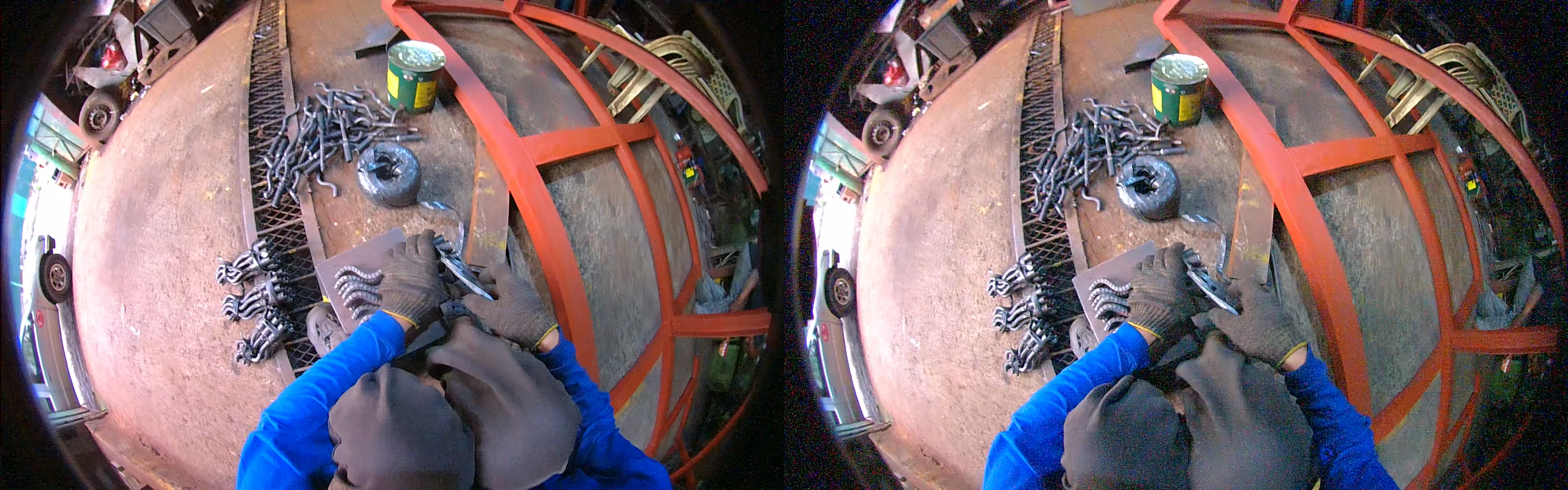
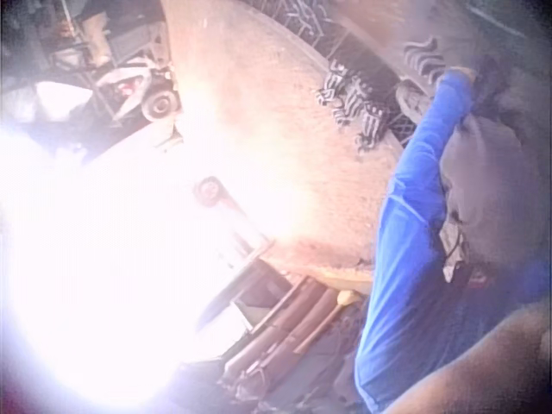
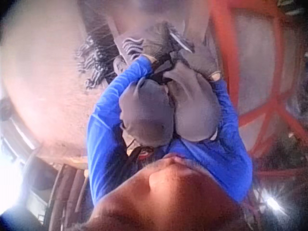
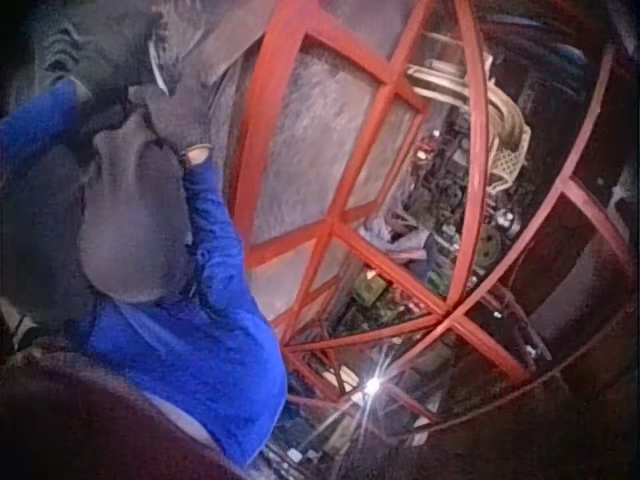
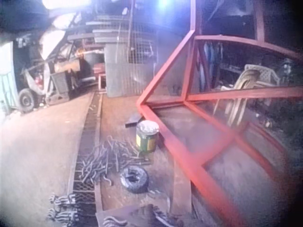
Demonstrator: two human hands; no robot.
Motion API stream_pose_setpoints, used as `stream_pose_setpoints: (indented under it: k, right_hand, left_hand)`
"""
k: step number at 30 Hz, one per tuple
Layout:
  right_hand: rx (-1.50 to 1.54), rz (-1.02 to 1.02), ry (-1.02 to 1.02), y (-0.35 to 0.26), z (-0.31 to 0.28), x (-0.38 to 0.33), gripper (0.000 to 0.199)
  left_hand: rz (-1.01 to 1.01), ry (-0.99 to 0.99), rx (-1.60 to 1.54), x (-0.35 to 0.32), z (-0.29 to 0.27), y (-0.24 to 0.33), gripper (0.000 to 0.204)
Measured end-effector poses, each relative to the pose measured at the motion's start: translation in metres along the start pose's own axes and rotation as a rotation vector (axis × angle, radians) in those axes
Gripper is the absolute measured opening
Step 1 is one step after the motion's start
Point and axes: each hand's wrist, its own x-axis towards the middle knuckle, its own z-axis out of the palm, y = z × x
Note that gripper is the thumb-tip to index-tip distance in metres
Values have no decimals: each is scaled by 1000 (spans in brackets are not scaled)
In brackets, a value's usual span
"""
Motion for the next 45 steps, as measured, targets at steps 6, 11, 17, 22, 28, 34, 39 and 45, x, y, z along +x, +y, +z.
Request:
stream_pose_setpoints:
  k: [6, 11, 17, 22, 28, 34, 39, 45]
  right_hand:
    - [-208, -195, 107, -15, -12, -3, 55]
    - [11, -178, 408, 36, 4, 25, 41]
    - [177, -150, 9, 100, 46, 51, 35]
    - [385, -329, 27, 107, 72, 58, 33]
    - [398, -303, 120, 100, 90, 71, 37]
    - [421, -201, 144, 66, 103, 59, 32]
    - [958, -142, 17, 69, 120, 68, 28]
    - [1060, -295, 77, 67, 118, 62, 41]
  left_hand:
    - [3, -17, 35, 3, 8, -4, 88]
    - [-51, -65, 63, 1, -7, -1, 84]
    - [37, 17, 50, 6, 13, -7, 73]
    - [-45, -73, -26, 7, -3, 3, 64]
    - [1, -33, -73, 11, 7, -3, 71]
    - [-82, -8, -64, 3, -10, 1, 77]
    - [-81, -32, -137, 9, -4, 3, 70]
    - [203, -181, 49, 18, -13, -4, 65]
